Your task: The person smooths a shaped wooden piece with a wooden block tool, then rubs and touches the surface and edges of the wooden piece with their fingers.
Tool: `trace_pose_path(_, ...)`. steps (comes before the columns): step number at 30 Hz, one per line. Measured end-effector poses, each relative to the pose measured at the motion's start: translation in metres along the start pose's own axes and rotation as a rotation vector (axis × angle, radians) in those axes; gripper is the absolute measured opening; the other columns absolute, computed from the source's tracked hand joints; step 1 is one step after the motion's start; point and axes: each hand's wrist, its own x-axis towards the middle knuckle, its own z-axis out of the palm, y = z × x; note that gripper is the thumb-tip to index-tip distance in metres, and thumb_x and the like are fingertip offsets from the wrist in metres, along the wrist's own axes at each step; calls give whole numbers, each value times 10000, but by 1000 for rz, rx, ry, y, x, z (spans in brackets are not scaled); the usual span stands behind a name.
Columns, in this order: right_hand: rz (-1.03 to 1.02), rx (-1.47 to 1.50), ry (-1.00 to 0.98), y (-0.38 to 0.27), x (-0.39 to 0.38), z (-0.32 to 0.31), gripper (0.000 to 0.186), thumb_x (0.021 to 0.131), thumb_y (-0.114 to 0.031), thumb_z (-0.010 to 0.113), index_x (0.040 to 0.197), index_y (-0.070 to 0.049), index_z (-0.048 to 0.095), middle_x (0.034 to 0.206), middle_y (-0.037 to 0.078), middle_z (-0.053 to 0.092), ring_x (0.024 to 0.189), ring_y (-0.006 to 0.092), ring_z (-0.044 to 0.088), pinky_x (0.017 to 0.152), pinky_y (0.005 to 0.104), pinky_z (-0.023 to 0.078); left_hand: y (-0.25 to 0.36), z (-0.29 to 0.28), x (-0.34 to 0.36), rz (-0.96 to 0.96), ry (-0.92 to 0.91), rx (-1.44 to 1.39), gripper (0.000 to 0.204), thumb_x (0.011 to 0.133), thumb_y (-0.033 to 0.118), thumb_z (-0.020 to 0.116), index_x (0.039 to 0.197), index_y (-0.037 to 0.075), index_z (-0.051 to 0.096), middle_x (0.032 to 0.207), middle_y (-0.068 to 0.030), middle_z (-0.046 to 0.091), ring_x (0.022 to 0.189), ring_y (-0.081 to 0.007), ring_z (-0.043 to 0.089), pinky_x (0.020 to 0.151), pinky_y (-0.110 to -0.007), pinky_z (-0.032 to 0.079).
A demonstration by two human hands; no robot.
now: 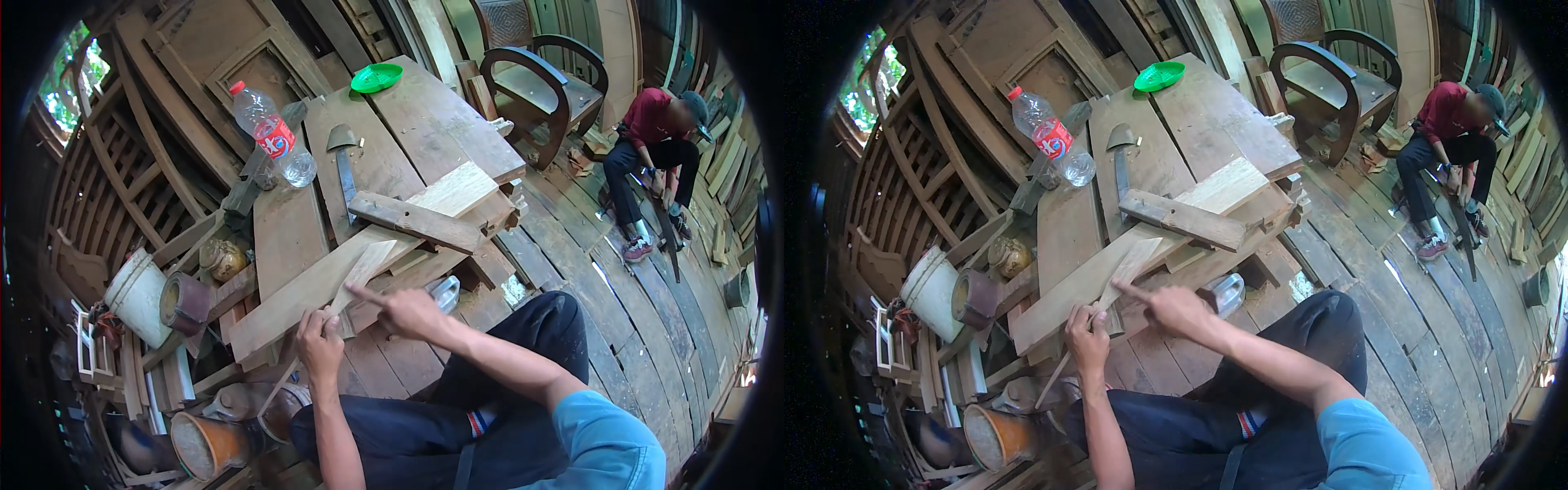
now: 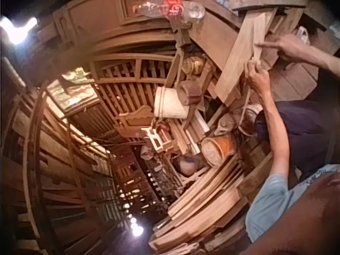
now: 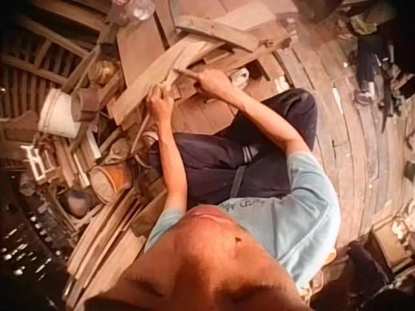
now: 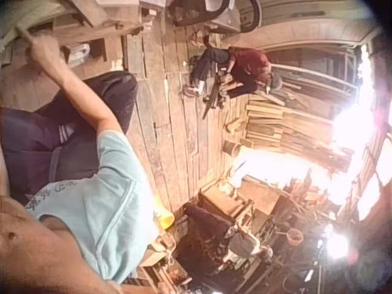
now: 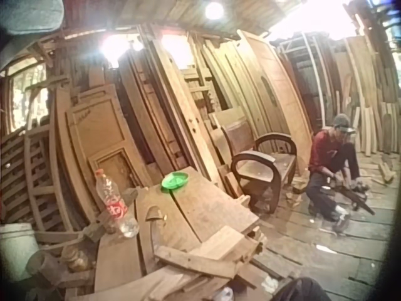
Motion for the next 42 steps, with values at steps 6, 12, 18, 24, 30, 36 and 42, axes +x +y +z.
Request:
trace_pose_path(6,132,-7,262,26,7,-24,787,795,-104,576,1493,-354,312,604,152,599,529,323,613,483,455,500,5,2,-1,11,1,54,74,802,58,653,830,25,592,837,-140,610,787,-380,602,661,-454,467)
trace_pose_path(12,-23,-1,-20,-1,-1,-1,833,808,-140,595,1521,-353,221,619,171,611,565,362,634,517,503,517,-2,1,0,-13,-18,52,66,805,55,646,849,23,609,826,-136,611,786,-380,599,661,-453,467)
trace_pose_path(18,190,37,300,43,6,-26,763,828,-116,566,1517,-245,265,669,198,621,610,370,634,560,482,513,8,4,1,-18,-3,5,98,769,19,651,802,-15,565,786,-175,575,761,-400,572,663,-451,441)
trace_pose_path(24,316,19,235,22,3,-27,774,824,-133,571,1520,-238,251,663,222,622,605,395,632,570,515,511,0,-1,1,-8,-2,20,78,788,60,657,808,15,598,806,-143,596,755,-375,592,643,-453,455)
trace_pose_path(30,120,-5,92,3,-1,-22,791,819,-124,566,1524,-265,237,657,216,622,608,394,634,576,523,512,4,0,1,-24,-13,32,70,785,41,650,807,9,591,803,-142,594,756,-379,590,646,-458,453)
trace_pose_path(36,221,-41,228,23,4,-32,763,831,-117,548,1517,-283,259,661,186,632,589,353,641,549,484,523,9,2,1,-46,-22,-32,93,758,-8,647,809,-15,570,800,-182,587,775,-406,574,683,-464,437)
trace_pose_path(42,-43,-25,64,-13,-9,9,798,807,-132,576,1513,-335,263,651,164,624,603,346,644,539,464,523,3,6,1,-44,-16,6,79,766,-7,646,816,-10,584,807,-177,595,783,-405,577,685,-460,444)
